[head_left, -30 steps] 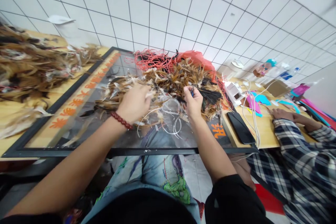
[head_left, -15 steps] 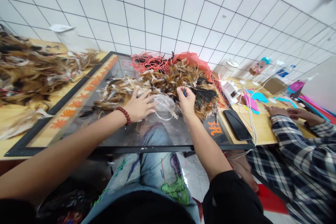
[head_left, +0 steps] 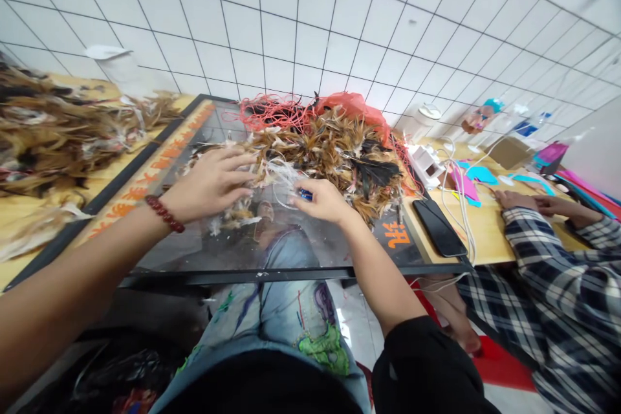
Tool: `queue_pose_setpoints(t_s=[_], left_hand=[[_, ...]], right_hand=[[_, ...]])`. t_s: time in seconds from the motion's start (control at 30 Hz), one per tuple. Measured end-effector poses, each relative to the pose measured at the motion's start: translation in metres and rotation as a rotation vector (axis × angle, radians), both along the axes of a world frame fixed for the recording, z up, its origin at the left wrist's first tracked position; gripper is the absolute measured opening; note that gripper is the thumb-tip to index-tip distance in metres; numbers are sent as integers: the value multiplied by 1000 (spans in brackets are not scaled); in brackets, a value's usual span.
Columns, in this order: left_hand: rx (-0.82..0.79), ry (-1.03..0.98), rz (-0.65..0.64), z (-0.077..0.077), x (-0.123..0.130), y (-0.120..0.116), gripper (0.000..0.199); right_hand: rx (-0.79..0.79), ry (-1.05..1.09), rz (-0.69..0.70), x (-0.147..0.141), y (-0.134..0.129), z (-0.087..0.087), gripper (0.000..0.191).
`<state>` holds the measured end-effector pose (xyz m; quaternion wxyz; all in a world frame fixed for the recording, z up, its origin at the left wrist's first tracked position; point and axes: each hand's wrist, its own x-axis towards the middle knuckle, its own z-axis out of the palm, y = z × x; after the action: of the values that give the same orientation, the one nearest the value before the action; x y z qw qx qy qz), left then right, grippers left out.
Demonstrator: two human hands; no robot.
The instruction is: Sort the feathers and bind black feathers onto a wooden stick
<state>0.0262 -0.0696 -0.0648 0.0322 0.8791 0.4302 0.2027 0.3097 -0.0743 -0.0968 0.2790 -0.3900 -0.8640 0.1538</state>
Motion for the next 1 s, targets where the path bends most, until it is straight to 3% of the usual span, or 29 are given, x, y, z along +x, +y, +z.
queue_pose_setpoints(t_s=[0.1,0.2,0.27,0.4,0.53,0.6,0.67,0.73,0.8,0.9,1.0], left_hand=[[-8,38,47,-7,-22,-35,47],[23,135,173,-29,-37,-58,84],[-18,174,284,-45,-36,-59,99],[-136,160,412,-61,-16,-31,104],[-91,111,472,-50,5,12,94],[-56,107,472,-34,11,25,81],[8,71,442,-15,16,30,62],[122,-52,402,4,24,28,46],[204,-237,352,16,37,22,34],[92,-428,348,16,62,13,27],[50,-535,324,0,80,11,27]], right_hand=[[-97,-142,183,-6,-6,2,22],[-144,-203,291,-17,-13,1,21],[-142,-212,323,-24,-16,-1,21],[-136,-115,426,-29,-19,-2,20],[-154,9,519,-22,-13,0,21],[-101,72,406,-17,-8,0,24],[-7,141,169,-13,-2,-2,24],[66,145,-27,-12,1,-4,21],[96,49,-96,-17,1,-6,20],[101,-200,-84,-30,-5,-7,19],[106,-312,-92,-39,-8,-8,13]])
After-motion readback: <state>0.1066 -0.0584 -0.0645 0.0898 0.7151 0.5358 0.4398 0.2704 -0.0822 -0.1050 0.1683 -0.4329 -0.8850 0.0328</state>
